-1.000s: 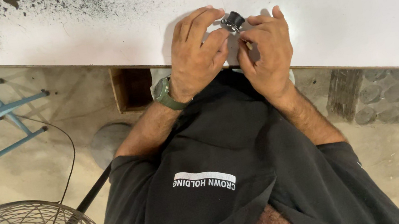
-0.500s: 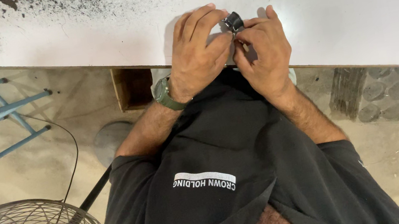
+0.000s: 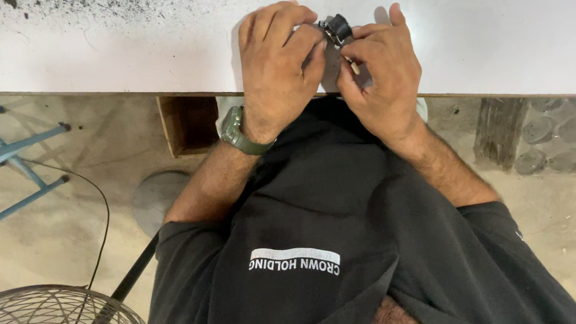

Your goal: The person sits at a workbench and assembles small black plastic components by hand, fitting pieces together and using a small blade to trim or adjust each part, setting finished parts aside on the table and picking up the next one.

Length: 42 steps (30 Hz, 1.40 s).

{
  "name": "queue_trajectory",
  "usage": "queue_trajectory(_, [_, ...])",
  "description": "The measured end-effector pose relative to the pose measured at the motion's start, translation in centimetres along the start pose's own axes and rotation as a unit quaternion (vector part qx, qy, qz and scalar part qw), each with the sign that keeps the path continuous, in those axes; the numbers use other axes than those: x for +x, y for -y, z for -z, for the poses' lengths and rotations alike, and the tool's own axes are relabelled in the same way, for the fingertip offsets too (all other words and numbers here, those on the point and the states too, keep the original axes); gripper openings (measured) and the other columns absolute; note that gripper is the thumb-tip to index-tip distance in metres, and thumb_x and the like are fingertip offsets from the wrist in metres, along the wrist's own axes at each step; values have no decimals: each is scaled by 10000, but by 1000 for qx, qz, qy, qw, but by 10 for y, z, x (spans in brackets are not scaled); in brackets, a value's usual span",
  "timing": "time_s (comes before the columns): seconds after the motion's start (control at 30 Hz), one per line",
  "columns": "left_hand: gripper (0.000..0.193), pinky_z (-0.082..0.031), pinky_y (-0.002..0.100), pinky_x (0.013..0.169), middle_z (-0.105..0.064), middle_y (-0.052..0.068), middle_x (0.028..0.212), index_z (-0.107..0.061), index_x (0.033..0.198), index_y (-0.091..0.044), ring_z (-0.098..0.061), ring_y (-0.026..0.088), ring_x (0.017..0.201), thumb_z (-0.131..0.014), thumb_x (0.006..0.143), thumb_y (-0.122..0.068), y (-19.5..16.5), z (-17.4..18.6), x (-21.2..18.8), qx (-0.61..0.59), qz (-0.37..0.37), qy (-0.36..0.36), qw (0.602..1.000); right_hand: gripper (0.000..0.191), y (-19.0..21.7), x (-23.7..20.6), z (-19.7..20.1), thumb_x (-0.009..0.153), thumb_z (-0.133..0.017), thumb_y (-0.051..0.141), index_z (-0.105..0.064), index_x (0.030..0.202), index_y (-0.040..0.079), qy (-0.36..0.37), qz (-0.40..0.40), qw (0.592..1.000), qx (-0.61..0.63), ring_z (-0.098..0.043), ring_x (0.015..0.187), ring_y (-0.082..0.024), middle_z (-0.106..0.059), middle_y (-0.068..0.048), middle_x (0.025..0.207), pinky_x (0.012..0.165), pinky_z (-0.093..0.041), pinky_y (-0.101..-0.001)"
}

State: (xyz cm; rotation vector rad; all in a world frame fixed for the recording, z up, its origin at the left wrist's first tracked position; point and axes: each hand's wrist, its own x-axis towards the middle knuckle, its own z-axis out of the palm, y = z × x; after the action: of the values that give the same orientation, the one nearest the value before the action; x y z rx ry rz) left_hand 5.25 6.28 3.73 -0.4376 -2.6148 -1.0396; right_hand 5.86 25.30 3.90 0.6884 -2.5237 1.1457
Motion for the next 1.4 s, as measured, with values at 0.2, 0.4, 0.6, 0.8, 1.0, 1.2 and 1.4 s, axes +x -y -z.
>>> queue_trajectory(0.2, [85, -340, 500, 1148, -693, 16, 1194, -691, 994, -87, -557, 242, 1304, -734, 921, -98, 0, 2, -1, -4, -1, 0, 1000, 303, 1, -9, -1, 877, -768, -119, -591, 1056, 49, 0, 60, 998, 22, -660, 1279, -349, -651, -128, 1024, 1261, -324, -609])
queue_trajectory(0.4, [88, -337, 505, 1158, -689, 14, 1184, -696, 1011, -97, -558, 229, 1305, -727, 928, -102, 2, 3, -1, 2, -7, -9, 1000, 368, 1, -10, -10, 878, -786, -150, -586, 1108, 58, -9, 56, 998, 11, -686, 1235, -325, -665, -120, 1024, 1250, -360, -595])
queue_trajectory(0.6, [129, -325, 516, 1151, -679, 31, 1188, -706, 1032, -86, -555, 247, 1294, -735, 912, -123, 4, 4, -1, -16, -19, -7, 1000, 350, 3, -8, -12, 878, -778, -166, -605, 1083, 59, -23, 47, 999, -6, -705, 1186, -292, -644, -94, 972, 1265, -336, -587])
queue_trajectory(0.8, [114, -334, 506, 1168, -682, 16, 1186, -706, 1029, -101, -559, 229, 1304, -742, 923, -123, 5, 3, -1, -7, -14, 0, 1000, 319, 5, -2, -14, 902, -804, -144, -628, 1074, 59, -12, 53, 998, -30, -690, 1187, -277, -663, -89, 1010, 1265, -335, -575])
queue_trajectory(1.0, [129, -356, 494, 1161, -664, 38, 1215, -680, 976, -97, -543, 284, 1324, -749, 873, -133, -1, 7, -2, -6, 33, -30, 999, 287, 9, 4, -1, 879, -731, -140, -634, 1070, 51, -2, 60, 998, 5, -677, 1211, -324, -628, -109, 1027, 1271, -317, -584])
queue_trajectory(1.2, [231, -267, 563, 1218, -594, 74, 1361, -724, 1099, -89, -420, 310, 1432, -745, 877, -148, 6, 8, 4, 33, 2, -27, 999, 325, 6, 10, 22, 845, -742, -36, -721, 1134, 111, -15, 13, 997, -73, -591, 1254, -337, -523, -101, 1042, 1288, -197, -622])
queue_trajectory(1.4, [119, -238, 583, 1227, -600, 35, 1375, -742, 1048, -141, -415, 295, 1444, -785, 967, -217, 6, 4, 14, -10, -4, -4, 1000, 409, -1, 21, 15, 898, -880, 227, -711, 1235, 69, 70, -17, 990, -118, -467, 1298, -349, -524, -122, 1184, 1253, -164, -677])
